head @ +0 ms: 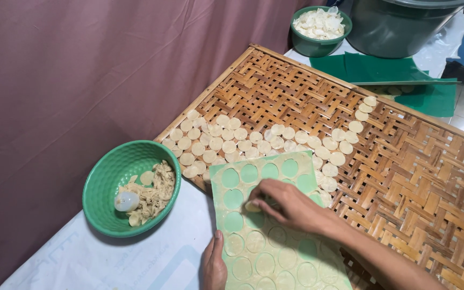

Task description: Using a stencil to cut circular pieces from thin dough, arranging them on a bamboo tray for drying, and re-rolling the remaining dough.

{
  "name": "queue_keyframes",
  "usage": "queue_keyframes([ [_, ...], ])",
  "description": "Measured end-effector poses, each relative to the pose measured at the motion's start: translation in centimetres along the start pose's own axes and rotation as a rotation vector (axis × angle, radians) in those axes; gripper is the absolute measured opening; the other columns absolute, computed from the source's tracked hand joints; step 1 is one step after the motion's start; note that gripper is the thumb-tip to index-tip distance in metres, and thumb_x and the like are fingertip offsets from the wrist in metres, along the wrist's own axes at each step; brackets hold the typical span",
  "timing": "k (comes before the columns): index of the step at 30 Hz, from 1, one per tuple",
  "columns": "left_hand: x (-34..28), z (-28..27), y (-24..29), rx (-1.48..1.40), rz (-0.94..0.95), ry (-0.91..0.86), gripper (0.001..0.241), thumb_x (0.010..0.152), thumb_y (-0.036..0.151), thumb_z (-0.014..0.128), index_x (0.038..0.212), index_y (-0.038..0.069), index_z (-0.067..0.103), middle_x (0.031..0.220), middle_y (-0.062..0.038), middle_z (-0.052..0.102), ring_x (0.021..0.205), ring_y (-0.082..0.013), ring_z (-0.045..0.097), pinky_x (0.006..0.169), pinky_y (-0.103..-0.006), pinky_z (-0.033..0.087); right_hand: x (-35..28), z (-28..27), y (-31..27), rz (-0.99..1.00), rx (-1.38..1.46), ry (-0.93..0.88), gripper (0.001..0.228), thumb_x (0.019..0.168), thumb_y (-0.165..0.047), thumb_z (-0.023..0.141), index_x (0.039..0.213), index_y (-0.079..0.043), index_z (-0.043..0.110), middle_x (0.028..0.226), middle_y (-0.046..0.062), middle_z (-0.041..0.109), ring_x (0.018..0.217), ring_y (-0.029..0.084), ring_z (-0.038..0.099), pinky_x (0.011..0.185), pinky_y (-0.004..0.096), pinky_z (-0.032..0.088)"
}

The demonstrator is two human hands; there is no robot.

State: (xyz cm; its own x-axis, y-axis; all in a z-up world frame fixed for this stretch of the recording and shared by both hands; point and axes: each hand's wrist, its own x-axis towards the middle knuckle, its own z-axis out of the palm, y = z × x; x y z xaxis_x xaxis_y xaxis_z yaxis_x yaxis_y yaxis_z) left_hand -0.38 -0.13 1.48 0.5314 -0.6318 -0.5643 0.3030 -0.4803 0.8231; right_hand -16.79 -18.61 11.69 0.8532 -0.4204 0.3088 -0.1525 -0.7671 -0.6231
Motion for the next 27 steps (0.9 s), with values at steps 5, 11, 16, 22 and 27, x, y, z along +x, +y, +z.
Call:
queue_keyframes([
  [5,-0.4,0.2,0.6,0.024,-0.037,0.035,0.063,0.101,0.044,0.042,0.139,-0.002,0.062,0.15,-0.011,0.065,0.139,-0.0244,0.061,0.116,-0.0326,0.044,5.2,-3.2,5.4,0.205,-0.067,0.032,0.014,0.097,-0.019,0.059,0.1,-0.009,0.068,0.097,0.009,0.074,0.08,0.019,0.072,0.071,0.028,0.066],
  [11,0.6,0.0,-0.5,-0.057,0.021,-0.031,0.061,0.1,0.041,0.043,0.137,-0.001,0.067,0.146,-0.011,0.071,0.134,-0.0236,0.065,0.111,-0.0311,0.046,10.2,-3.8,13.3,0.411,-0.236,0.143,0.013,0.091,-0.012,0.069,0.099,-0.005,0.075,0.101,0.013,0.076,0.081,0.023,0.074,0.072,0.032,0.066],
  [16,0.7,0.1,-0.5,-0.004,-0.024,-0.004,0.062,0.099,0.044,0.044,0.138,0.001,0.067,0.147,-0.01,0.07,0.137,-0.0226,0.064,0.113,-0.0308,0.046,11.7,-3.7,15.4,0.597,-0.319,0.194,0.022,0.1,-0.011,0.058,0.102,0.001,0.077,0.098,0.016,0.074,0.074,0.025,0.071,0.068,0.037,0.065],
  [22,-2.1,0.3,2.6,-0.034,0.04,-0.045,0.057,0.101,0.038,0.041,0.122,-0.003,0.074,0.12,-0.015,0.083,0.103,-0.026,0.074,0.092,-0.0324,0.052,9.8,-3.8,13.4,0.386,-0.439,0.304,0.029,0.096,-0.006,0.062,0.122,0.002,0.071,0.104,0.021,0.071,0.076,0.03,0.069,0.068,0.041,0.064],
  [27,-4.4,0.1,5.0,-0.022,0.021,-0.066,0.055,0.101,0.038,0.039,0.124,0.001,0.073,0.122,-0.013,0.082,0.105,-0.024,0.073,0.093,-0.0326,0.051,4.6,-3.0,4.8,0.074,-0.368,0.305,0.019,0.095,-0.01,0.067,0.111,0.0,0.072,0.099,0.015,0.07,0.076,0.023,0.066,0.068,0.034,0.061],
])
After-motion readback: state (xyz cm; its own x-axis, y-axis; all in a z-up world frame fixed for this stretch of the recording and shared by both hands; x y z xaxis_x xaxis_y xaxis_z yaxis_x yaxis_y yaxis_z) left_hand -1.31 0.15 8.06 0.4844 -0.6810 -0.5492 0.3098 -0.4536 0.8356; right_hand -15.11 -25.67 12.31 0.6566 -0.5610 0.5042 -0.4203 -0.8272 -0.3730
